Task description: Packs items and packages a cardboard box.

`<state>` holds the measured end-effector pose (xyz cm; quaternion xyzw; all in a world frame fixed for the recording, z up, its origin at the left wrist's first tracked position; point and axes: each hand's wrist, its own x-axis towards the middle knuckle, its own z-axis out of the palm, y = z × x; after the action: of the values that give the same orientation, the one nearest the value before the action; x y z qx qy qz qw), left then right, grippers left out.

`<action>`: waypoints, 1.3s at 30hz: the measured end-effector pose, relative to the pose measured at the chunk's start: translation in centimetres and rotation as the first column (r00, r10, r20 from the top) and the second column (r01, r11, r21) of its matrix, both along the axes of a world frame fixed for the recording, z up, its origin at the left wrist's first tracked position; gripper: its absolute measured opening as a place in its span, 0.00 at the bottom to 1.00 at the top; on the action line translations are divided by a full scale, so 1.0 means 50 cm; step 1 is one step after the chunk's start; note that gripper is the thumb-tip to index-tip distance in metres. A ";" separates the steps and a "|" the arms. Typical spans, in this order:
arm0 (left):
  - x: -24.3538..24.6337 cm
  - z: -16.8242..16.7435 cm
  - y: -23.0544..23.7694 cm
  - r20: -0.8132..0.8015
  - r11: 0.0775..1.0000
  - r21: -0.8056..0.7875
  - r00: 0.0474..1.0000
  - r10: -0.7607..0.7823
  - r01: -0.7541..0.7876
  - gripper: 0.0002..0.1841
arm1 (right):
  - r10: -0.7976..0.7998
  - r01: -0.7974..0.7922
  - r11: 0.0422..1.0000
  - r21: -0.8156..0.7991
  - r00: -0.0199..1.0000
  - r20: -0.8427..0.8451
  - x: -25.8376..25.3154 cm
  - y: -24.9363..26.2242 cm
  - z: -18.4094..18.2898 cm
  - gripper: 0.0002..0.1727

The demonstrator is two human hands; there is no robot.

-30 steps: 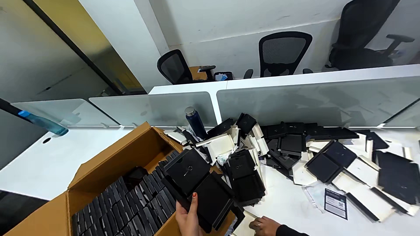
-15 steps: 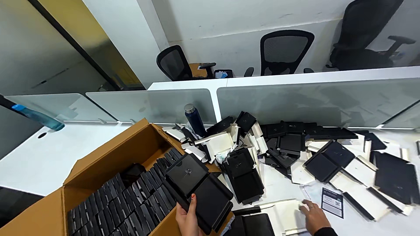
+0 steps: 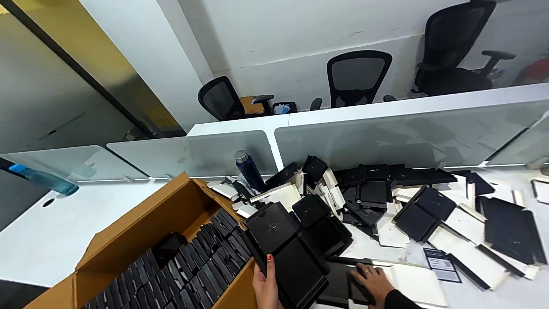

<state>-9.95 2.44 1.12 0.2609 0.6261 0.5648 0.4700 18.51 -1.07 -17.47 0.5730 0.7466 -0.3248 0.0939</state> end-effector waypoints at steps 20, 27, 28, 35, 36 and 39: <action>0.041 -0.023 -0.002 0.100 0.977 -0.056 0.975 -0.201 0.207 0.21 | -0.578 0.590 0.672 0.447 0.795 -0.181 0.273 0.071 0.450 0.49; 0.060 -0.031 -0.024 0.104 0.966 -0.069 0.965 -0.241 0.249 0.19 | -0.569 0.586 0.728 0.356 0.806 -0.162 0.228 0.091 0.271 0.36; 0.059 -0.030 -0.028 0.100 0.962 -0.081 0.962 -0.253 0.261 0.20 | -0.559 0.559 0.815 0.155 0.828 -0.047 0.215 0.073 0.245 0.39; 0.038 -0.043 -0.043 0.085 0.959 -0.120 0.965 -0.249 0.258 0.20 | -0.478 0.525 0.829 -0.190 0.844 0.244 0.189 -0.079 0.049 0.27; 0.037 -0.044 -0.044 0.090 0.958 -0.115 0.964 -0.252 0.261 0.21 | -0.478 0.517 0.839 -0.172 0.850 0.221 0.193 -0.091 0.041 0.22; 0.035 -0.047 -0.048 0.115 0.959 -0.095 0.960 -0.255 0.266 0.21 | -0.415 0.437 0.890 -0.132 0.895 0.166 0.198 -0.111 0.029 0.21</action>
<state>-8.22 0.02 -1.22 0.2858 0.5916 0.4753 0.5851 28.39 -6.63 -16.03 0.7335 0.5647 -0.3596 0.1174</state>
